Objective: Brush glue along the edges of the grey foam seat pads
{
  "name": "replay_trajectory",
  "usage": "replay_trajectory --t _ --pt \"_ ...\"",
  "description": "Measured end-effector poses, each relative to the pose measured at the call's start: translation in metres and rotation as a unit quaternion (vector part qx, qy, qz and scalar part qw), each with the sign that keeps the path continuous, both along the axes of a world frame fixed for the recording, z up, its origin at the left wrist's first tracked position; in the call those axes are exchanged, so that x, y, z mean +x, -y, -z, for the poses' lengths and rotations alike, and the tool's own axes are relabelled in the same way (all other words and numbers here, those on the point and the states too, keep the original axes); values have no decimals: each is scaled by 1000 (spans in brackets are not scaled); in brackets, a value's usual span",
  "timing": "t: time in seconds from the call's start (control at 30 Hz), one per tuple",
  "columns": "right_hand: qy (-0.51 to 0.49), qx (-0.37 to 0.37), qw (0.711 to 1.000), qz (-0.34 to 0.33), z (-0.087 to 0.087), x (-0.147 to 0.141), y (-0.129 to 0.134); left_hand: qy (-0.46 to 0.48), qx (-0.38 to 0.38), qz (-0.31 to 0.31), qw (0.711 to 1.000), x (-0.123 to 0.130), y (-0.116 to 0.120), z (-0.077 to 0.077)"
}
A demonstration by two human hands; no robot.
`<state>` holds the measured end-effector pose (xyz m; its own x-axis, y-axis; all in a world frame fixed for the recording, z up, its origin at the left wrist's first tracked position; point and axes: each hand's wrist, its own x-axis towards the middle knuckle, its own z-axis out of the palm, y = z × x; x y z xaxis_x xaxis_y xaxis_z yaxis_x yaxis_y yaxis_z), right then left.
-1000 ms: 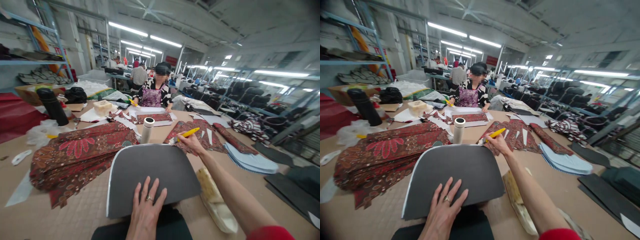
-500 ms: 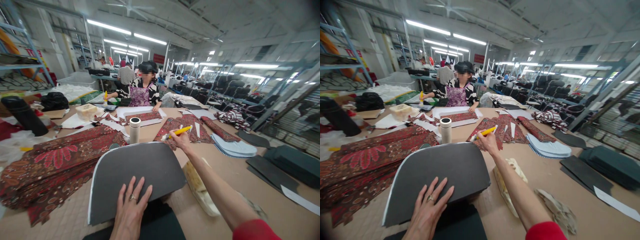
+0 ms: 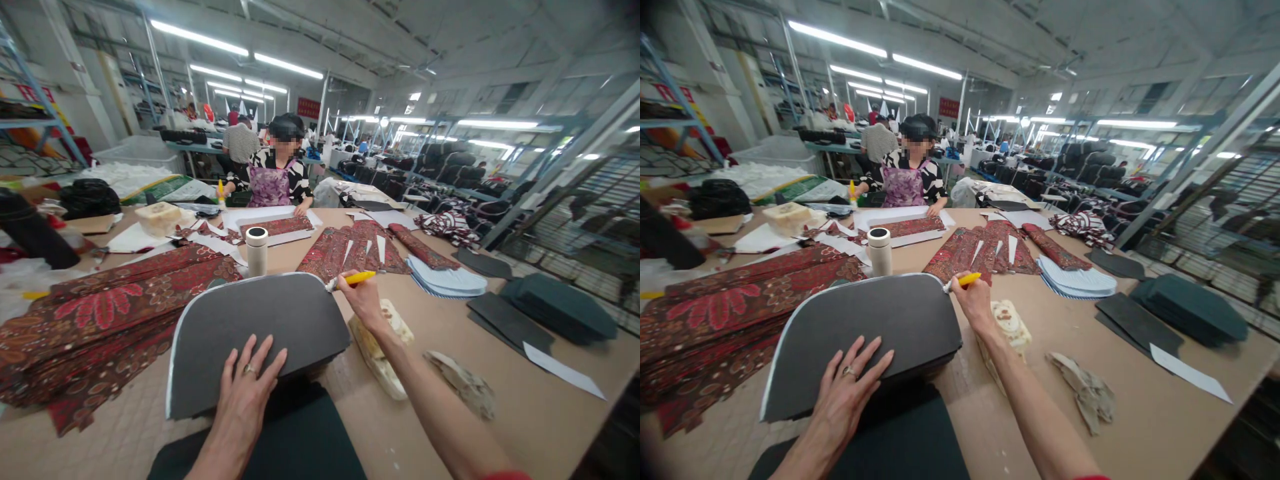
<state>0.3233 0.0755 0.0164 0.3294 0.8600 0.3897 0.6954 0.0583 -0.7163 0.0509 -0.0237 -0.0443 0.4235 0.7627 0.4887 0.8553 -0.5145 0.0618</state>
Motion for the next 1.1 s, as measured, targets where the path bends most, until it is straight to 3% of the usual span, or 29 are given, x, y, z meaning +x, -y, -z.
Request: replay_trajectory --t 0.2,0.37,0.47,0.57,0.67,0.73,0.83,0.93,1.0,1.1 --pt "3 -2 1000 9 -3 -4 49 4 -17 2 1000 -1 -1 -4" --pt "21 20 1000 9 -5 -11 114 17 -34 6 999 4 0 -5" --pt "-3 18 1000 13 -9 -15 158 53 -97 20 994 4 3 -23" --pt "-58 30 997 45 -23 -25 181 158 -192 46 967 -17 3 -60" --pt "-153 1 988 28 -37 -51 177 298 -238 -9 924 -60 -4 -90" --pt "-225 -46 972 -43 -41 -82 167 330 -288 -31 899 -88 -7 -96" --pt "-304 -118 925 -193 -41 -138 154 301 -337 -21 892 -113 -9 -89" --pt "-328 -147 882 -304 -35 -188 144 251 -346 -4 904 -116 -7 -81" --pt "-319 -154 871 -340 -31 -206 138 231 -337 7 913 -116 -5 -78" --pt "-280 -161 880 -348 -26 -207 134 219 -320 30 921 -118 -3 -74"
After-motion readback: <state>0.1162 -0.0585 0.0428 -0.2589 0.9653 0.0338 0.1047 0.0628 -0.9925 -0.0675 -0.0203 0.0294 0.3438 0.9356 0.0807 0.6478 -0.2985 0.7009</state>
